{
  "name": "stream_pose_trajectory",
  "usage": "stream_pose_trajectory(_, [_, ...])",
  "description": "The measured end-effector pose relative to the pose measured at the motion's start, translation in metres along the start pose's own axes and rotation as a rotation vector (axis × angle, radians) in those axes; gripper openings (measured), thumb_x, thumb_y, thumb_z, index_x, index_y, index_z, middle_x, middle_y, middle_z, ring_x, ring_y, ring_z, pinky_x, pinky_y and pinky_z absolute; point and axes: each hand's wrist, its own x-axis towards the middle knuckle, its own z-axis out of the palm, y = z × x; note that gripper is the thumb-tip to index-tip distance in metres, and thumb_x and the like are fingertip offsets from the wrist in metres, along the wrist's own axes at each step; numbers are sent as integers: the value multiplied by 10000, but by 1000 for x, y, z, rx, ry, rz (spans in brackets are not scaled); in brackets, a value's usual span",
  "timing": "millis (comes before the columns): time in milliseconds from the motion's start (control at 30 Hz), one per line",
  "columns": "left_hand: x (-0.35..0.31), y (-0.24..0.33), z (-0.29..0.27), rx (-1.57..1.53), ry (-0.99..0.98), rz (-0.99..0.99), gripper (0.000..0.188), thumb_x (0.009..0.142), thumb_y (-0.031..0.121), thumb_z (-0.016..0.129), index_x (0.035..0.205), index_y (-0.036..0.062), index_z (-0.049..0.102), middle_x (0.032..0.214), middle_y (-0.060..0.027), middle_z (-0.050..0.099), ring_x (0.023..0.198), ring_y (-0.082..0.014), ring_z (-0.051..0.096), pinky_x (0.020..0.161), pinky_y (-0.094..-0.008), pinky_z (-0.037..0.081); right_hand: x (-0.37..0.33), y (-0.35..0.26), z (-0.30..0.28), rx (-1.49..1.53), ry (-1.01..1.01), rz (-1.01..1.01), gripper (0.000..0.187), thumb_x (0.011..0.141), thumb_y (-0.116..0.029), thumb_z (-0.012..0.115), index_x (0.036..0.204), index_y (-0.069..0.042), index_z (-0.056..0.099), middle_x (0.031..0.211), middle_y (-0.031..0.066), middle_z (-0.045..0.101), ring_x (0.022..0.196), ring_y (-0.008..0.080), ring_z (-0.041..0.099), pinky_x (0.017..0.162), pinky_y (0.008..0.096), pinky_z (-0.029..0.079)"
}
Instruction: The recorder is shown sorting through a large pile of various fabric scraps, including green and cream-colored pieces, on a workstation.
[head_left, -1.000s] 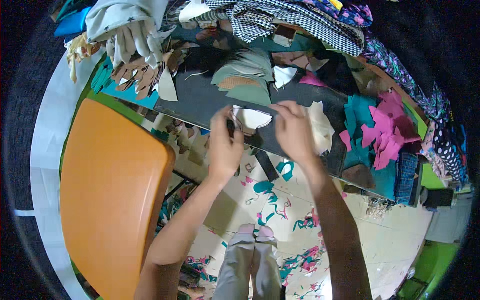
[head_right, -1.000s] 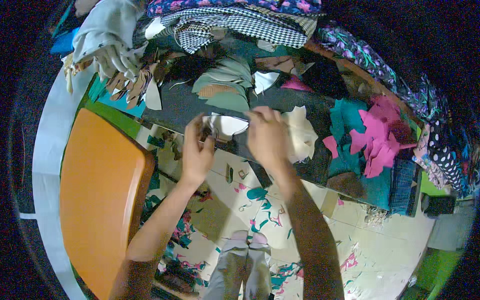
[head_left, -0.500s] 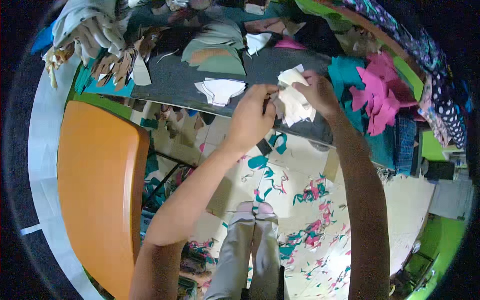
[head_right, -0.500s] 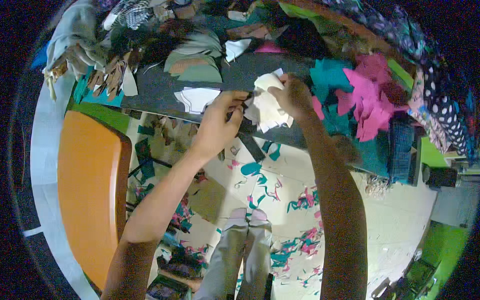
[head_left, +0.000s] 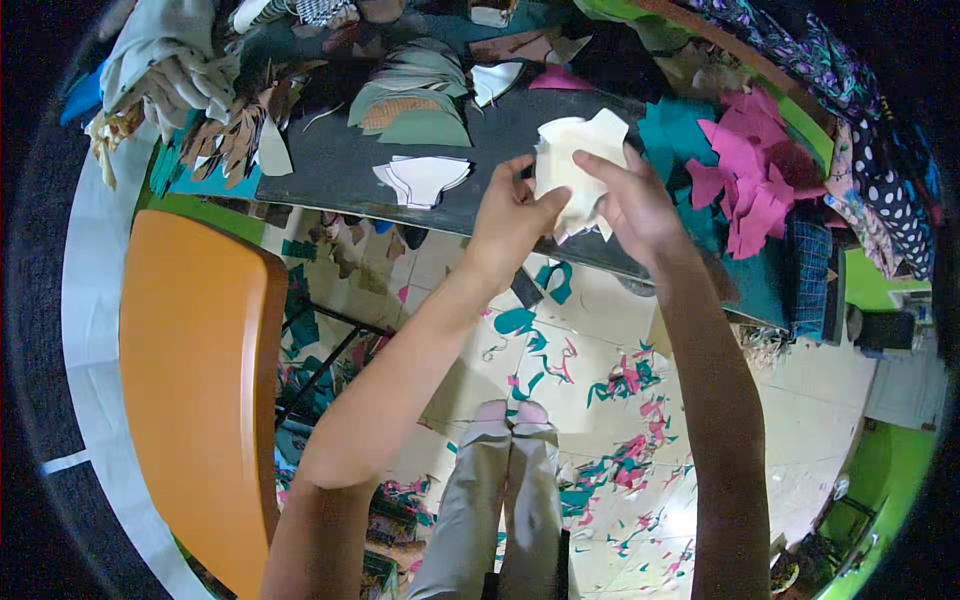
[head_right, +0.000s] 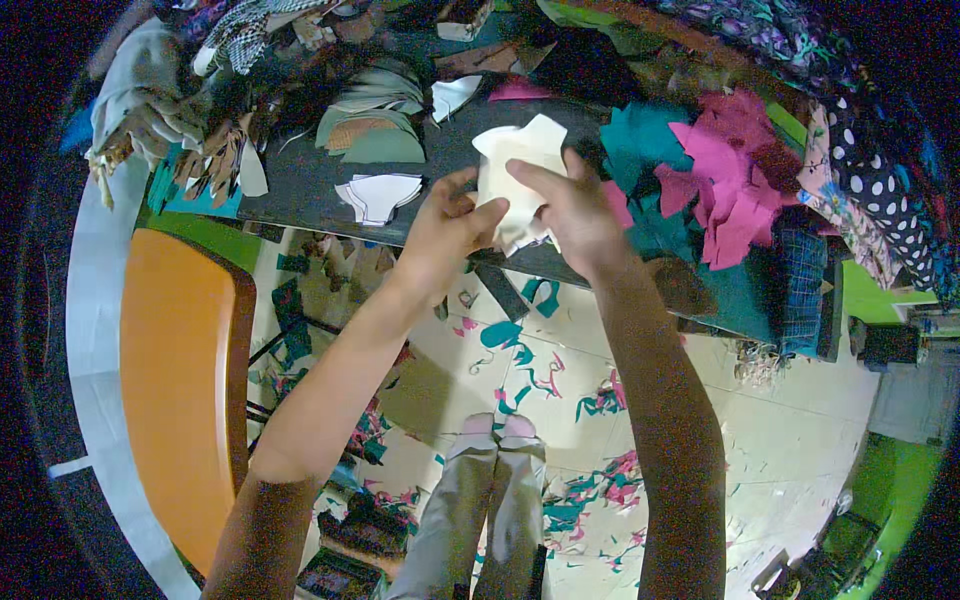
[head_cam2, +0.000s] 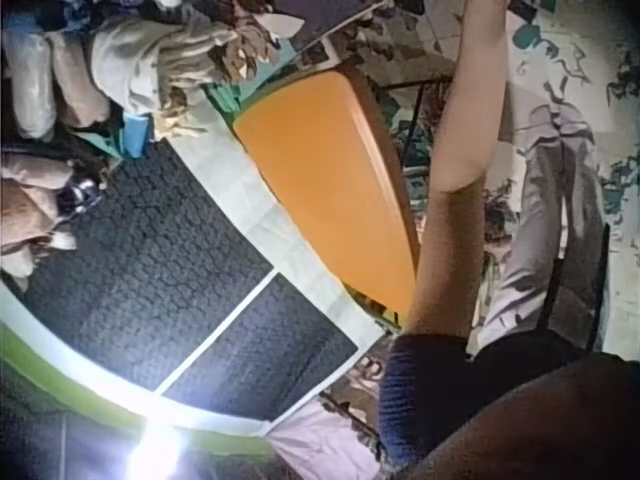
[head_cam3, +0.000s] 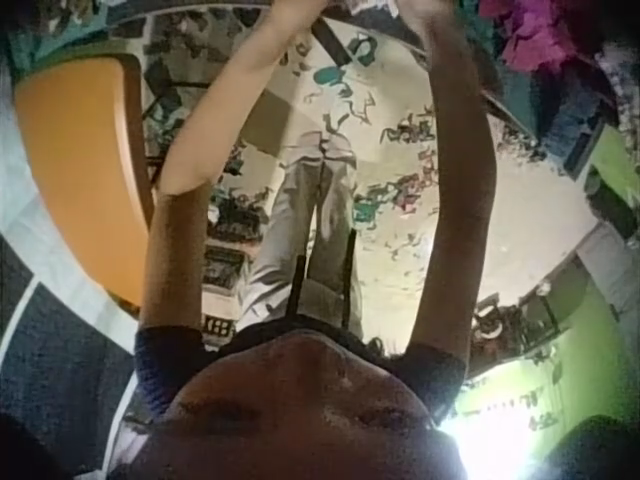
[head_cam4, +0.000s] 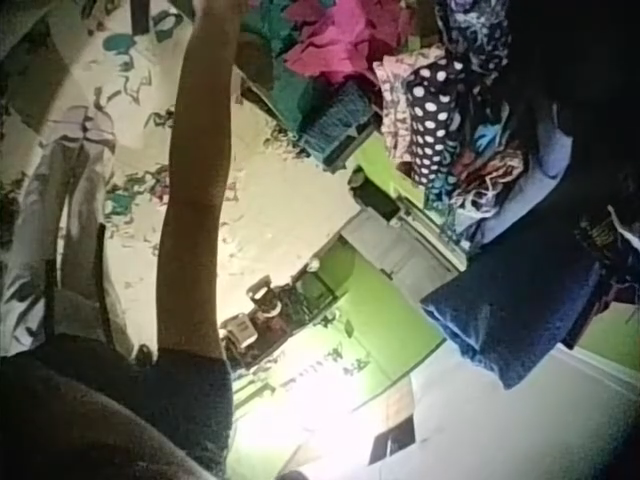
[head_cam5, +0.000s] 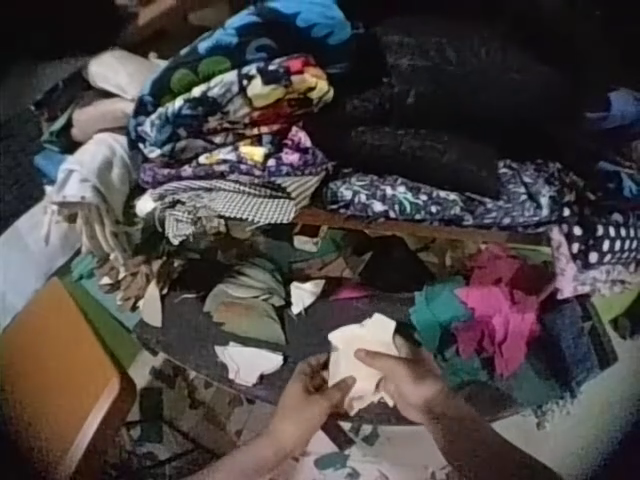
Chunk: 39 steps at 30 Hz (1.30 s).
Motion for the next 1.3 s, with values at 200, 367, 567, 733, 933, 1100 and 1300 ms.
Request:
stream_pose_trajectory(200, [4, -4, -13, 138, -26, -20, 388, 787, 83, 609, 1112, -29, 429, 858, -81, 581, 691, -114, 559, 588, -234, 454, -2, 1, -12, -101, 233, -212, 427, 730, -191, 645, 1095, -26, 495, 1007, 93, 577, 865, 188, 566, 666, 284, 463])
stream_pose_trajectory(367, [3, -3, -15, 178, -11, -75, 314, 819, 137, 582, 1094, 10, 499, 895, -27, 592, 737, -81, 548, 620, -217, 431, -10, 5, -28, -16, 237, -250, 301, 765, -152, 591, 1028, -21, 526, 1014, 71, 566, 962, 150, 512, 833, 266, 381])
stream_pose_trajectory(567, [9, -4, -25, 116, -70, -240, 252, 847, 119, 522, 1079, 25, 550, 909, -23, 592, 747, -65, 541, 591, -183, 391, -15, -9, -30, -443, -291, -326, 75, 808, 7, 457, 765, -51, 479, 1054, 73, 536, 993, 148, 466, 872, 292, 341])
stream_pose_trajectory(733, [13, -3, -35, -228, -187, -382, 295, 876, 163, 475, 1132, 17, 497, 979, -56, 581, 843, -112, 583, 676, -222, 513, -15, -6, -30, -670, -440, -348, 119, 782, 11, 465, 688, -54, 497, 964, 81, 591, 971, 162, 498, 857, 299, 345])
stream_pose_trajectory(933, [10, -4, -33, -166, -309, -358, 314, 874, 149, 496, 1163, 29, 466, 1031, -55, 564, 938, -126, 575, 757, -265, 515, -10, 1, -33, -963, -500, -521, 185, 775, 45, 440, 777, -59, 594, 1084, 88, 571, 1054, 183, 481, 905, 307, 342])
stream_pose_trajectory(1100, [6, 1, -29, -70, -274, -249, 346, 854, 91, 524, 1191, 52, 459, 1043, -43, 560, 894, -116, 567, 758, -259, 493, -20, 7, -22, -105, 59, -96, 451, 834, 1, 384, 1283, -36, 399, 1291, 128, 395, 1100, 188, 456, 906, 302, 369])
stream_pose_trajectory(1300, [6, 3, -27, 32, -330, -211, 378, 855, 94, 522, 1217, 36, 429, 998, -32, 566, 864, -109, 550, 705, -248, 478, -24, 13, -1, -232, -154, 59, 451, 841, -21, 452, 1281, -20, 355, 1194, 109, 469, 1084, 167, 451, 891, 291, 382])
